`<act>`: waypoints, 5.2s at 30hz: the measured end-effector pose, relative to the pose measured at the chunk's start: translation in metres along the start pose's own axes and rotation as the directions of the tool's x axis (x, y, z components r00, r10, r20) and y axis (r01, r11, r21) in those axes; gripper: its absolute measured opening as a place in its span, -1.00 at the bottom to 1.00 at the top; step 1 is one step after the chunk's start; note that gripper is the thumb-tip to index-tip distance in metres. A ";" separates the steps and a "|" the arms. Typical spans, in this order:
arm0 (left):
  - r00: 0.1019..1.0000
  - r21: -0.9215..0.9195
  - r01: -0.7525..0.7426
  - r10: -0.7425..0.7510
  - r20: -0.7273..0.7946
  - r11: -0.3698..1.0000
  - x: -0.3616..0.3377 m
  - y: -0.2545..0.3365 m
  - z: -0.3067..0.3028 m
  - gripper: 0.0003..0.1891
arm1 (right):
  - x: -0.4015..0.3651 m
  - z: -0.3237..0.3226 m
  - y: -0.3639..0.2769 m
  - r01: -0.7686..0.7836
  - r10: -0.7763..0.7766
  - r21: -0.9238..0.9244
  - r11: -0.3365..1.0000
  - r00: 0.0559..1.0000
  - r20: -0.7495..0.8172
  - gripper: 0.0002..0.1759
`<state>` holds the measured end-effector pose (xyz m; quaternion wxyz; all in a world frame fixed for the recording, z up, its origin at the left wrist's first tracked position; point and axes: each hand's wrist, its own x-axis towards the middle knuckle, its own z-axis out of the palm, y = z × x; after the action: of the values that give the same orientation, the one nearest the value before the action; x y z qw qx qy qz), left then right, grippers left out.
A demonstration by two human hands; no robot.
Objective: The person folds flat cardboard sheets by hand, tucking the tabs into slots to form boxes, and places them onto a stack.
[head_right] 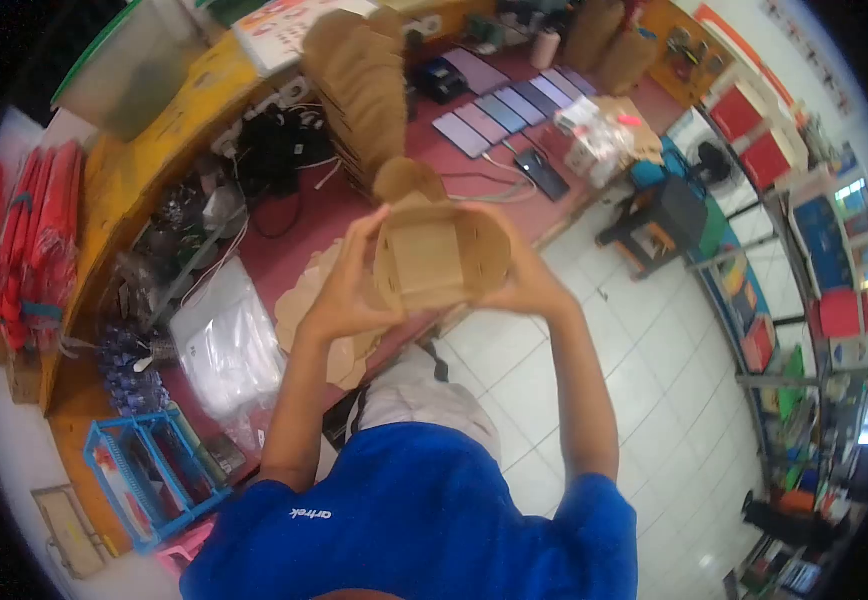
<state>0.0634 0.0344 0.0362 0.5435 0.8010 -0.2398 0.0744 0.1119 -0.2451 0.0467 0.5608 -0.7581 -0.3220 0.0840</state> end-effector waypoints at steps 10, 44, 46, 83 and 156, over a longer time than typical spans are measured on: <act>0.898 0.044 0.299 -0.266 -0.351 0.953 0.088 -0.084 -0.043 0.11 | 0.197 -0.045 0.089 -0.222 0.175 0.079 0.972 0.905 0.387 0.18; 0.832 0.094 0.504 -0.453 -0.320 0.859 0.046 -0.081 0.009 0.04 | 0.196 -0.051 0.110 -0.118 0.151 -0.094 0.989 0.751 0.643 0.26; 0.807 -0.022 0.507 -0.484 -0.340 0.862 0.043 -0.084 0.011 0.04 | 0.187 -0.048 0.115 -0.084 0.141 -0.121 0.989 0.780 0.610 0.24; 0.730 -0.033 0.658 -0.648 -0.218 0.752 0.006 -0.101 0.012 -0.11 | 0.168 -0.052 0.136 0.037 -0.052 0.038 0.999 0.804 0.593 0.13; 0.582 -0.095 0.616 -0.534 -0.614 0.782 0.030 -0.088 0.046 -0.36 | 0.141 -0.028 0.109 -0.183 0.187 -0.040 0.982 0.943 0.275 -0.28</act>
<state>0.1238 0.0099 -0.0445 0.5322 0.7990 0.2271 0.1637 0.2782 -0.2035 -0.0094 0.4944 -0.7696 -0.3256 0.2393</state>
